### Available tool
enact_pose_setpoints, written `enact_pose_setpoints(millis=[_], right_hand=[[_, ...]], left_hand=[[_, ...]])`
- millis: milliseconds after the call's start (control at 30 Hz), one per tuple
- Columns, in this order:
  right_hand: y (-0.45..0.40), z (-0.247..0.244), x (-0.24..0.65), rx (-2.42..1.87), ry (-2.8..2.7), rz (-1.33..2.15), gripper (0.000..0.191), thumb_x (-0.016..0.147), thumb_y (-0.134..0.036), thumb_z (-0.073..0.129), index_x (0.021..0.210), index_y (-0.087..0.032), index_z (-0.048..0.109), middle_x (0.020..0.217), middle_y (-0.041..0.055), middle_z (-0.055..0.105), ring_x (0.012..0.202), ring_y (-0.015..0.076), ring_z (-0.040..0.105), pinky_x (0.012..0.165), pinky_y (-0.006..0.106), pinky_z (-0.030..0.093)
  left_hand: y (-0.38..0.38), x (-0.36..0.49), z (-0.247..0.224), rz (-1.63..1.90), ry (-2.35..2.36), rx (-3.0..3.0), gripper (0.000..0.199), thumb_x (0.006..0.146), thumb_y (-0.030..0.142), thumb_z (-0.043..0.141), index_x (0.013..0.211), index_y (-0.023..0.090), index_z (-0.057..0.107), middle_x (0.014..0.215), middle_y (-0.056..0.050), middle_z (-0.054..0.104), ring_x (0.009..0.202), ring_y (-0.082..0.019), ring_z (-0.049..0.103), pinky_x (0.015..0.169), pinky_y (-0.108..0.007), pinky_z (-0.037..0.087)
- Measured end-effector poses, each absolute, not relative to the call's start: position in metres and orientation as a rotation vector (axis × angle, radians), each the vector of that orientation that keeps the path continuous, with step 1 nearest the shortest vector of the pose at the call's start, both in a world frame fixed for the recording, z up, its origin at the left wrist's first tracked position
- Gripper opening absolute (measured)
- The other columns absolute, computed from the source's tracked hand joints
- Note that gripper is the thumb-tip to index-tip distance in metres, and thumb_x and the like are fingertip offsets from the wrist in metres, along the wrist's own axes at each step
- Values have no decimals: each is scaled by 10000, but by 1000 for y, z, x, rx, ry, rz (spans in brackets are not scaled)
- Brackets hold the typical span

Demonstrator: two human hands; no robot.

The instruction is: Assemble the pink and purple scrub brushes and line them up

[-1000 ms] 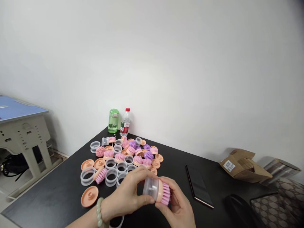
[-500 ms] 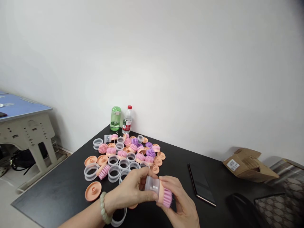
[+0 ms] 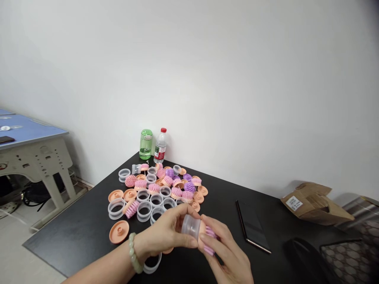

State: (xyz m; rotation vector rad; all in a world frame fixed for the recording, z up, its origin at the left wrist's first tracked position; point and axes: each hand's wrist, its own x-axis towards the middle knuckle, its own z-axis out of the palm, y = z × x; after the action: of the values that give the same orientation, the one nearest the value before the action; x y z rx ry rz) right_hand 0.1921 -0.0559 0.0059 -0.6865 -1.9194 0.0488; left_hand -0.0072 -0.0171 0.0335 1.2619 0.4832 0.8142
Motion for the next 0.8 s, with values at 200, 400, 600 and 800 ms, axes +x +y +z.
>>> enact_pose_setpoints(millis=[200,400,600,800], right_hand=[[-54,-10,193,-824,-1715,354,607,804,-357,797,1363,-305,567,1426,150,547,1252,366,590,944,496,574],[-50,-10,194,-889,-1544,730,438,827,-425,764,1223,-266,666,1109,109,737,933,276,754,773,316,636],[-53,-4,192,-882,-1614,563,351,813,-286,778,1153,-261,697,1070,94,719,896,264,740,737,293,632],[-54,0,195,-817,-1794,344,382,838,-214,748,1203,-291,661,1146,107,690,1020,282,694,831,370,613]], left_hand=[[-19,-10,37,940,543,1554,437,672,221,837,1043,191,609,944,0,591,773,-135,535,705,-250,424],[-22,-11,39,1088,657,1969,362,757,129,751,1078,231,620,1132,-58,621,1074,-237,556,932,-346,427],[-21,-10,38,1045,679,1957,389,720,227,808,1070,225,640,1010,-32,632,908,-206,569,796,-293,433],[-26,-11,42,903,803,1848,348,740,380,764,980,176,617,806,14,566,671,-131,464,594,-226,358]])
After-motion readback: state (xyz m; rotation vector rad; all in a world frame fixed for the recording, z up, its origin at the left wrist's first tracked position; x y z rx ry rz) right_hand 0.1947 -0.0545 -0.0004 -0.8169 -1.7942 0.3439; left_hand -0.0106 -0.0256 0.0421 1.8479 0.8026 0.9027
